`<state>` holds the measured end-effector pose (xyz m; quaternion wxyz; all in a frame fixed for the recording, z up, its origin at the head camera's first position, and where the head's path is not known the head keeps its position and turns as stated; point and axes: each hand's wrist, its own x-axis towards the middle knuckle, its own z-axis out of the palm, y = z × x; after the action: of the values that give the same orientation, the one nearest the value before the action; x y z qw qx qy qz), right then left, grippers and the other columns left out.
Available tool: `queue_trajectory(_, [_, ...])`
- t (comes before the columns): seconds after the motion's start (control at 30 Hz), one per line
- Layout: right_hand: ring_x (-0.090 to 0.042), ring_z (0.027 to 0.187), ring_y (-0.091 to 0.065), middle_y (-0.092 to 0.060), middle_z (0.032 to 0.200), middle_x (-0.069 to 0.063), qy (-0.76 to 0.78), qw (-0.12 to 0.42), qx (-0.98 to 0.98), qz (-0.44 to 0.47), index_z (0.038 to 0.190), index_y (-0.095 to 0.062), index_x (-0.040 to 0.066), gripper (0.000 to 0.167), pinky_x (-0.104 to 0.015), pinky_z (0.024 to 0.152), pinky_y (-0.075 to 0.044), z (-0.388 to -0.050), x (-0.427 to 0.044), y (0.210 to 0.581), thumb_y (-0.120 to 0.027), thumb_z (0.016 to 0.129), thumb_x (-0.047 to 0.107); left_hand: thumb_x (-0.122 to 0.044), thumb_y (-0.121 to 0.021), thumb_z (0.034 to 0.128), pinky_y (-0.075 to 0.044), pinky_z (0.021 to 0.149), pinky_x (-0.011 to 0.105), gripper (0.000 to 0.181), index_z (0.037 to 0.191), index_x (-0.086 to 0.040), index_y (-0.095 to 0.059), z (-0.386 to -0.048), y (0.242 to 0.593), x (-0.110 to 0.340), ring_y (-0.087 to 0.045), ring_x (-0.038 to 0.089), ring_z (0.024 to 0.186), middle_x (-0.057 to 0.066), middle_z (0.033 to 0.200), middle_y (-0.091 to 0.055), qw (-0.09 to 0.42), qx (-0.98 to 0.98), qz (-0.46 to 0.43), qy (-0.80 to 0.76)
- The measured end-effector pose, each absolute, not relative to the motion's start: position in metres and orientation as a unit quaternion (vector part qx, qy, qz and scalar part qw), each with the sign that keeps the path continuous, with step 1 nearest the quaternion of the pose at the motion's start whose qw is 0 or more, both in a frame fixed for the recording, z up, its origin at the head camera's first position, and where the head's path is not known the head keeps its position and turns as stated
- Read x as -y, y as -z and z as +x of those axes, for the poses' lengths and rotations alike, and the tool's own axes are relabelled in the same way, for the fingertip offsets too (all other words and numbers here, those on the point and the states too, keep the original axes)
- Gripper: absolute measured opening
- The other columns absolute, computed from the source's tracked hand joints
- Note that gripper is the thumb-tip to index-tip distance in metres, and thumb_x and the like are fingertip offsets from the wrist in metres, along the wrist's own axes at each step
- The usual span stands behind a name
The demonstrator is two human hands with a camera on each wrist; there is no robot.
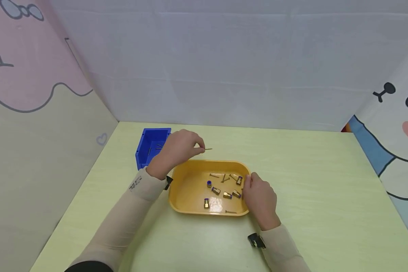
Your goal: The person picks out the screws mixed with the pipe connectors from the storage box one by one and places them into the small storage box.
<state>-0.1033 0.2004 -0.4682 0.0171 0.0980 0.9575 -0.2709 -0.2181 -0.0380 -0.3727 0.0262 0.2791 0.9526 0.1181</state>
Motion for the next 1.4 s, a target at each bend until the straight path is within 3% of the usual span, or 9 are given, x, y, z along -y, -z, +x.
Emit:
queue_trajectory(0.2, [-0.020,0.049,-0.043,-0.041,0.061,-0.006,0.270,0.020,-0.958,0.099,0.081,-0.046,0.007,0.039,-0.031,0.046,-0.032,-0.103,-0.201,0.467,-0.033,0.107,0.032,-0.029,-0.072,0.0930,-0.047,0.051,0.026,0.010,0.093,-0.024,-0.081,-0.230,0.374,0.058,-0.060,0.012,0.068,-0.005,0.100,-0.074,-0.001,-0.966,0.216,-0.144])
queue_trajectory(0.43, [-0.020,0.048,-0.043,-0.041,0.061,-0.006,0.276,0.022,-0.956,0.099,0.080,-0.046,0.007,0.039,-0.031,0.046,-0.033,-0.102,-0.200,0.465,-0.033,0.107,0.032,-0.027,-0.069,0.0932,-0.050,0.056,0.031,0.013,0.092,-0.021,-0.080,-0.245,0.381,0.087,-0.061,0.018,0.070,0.002,0.107,-0.072,0.014,-0.974,0.141,-0.174])
queue_trajectory(0.77, [-0.021,0.049,-0.043,-0.041,0.061,-0.007,0.274,0.020,-0.956,0.101,0.080,-0.046,0.008,0.039,-0.031,0.046,-0.033,-0.103,-0.201,0.466,-0.033,0.107,0.033,-0.031,-0.069,0.0929,-0.054,0.060,0.038,0.016,0.095,-0.018,-0.079,-0.256,0.388,0.139,-0.065,0.023,0.076,0.003,0.096,-0.073,0.034,-0.985,0.029,-0.169])
queue_trajectory(1.13, [-0.021,0.049,-0.043,-0.042,0.062,-0.007,0.280,0.021,-0.954,0.108,0.080,-0.046,0.007,0.040,-0.031,0.046,-0.033,-0.101,-0.202,0.465,-0.032,0.107,0.033,-0.029,-0.073,0.0910,-0.053,0.065,0.041,0.013,0.092,-0.018,-0.079,-0.264,0.406,0.159,-0.066,0.025,0.080,0.003,0.098,-0.073,0.049,-0.989,-0.018,-0.140])
queue_trajectory(1.4, [-0.021,0.050,-0.043,-0.042,0.062,-0.007,0.278,0.022,-0.954,0.109,0.081,-0.047,0.007,0.039,-0.031,0.046,-0.033,-0.100,-0.201,0.464,-0.033,0.107,0.033,-0.034,-0.074,0.0898,-0.054,0.073,0.046,0.023,0.103,-0.015,-0.078,-0.266,0.411,0.162,-0.066,0.028,0.091,0.006,0.106,-0.073,0.054,-0.987,-0.017,-0.150])
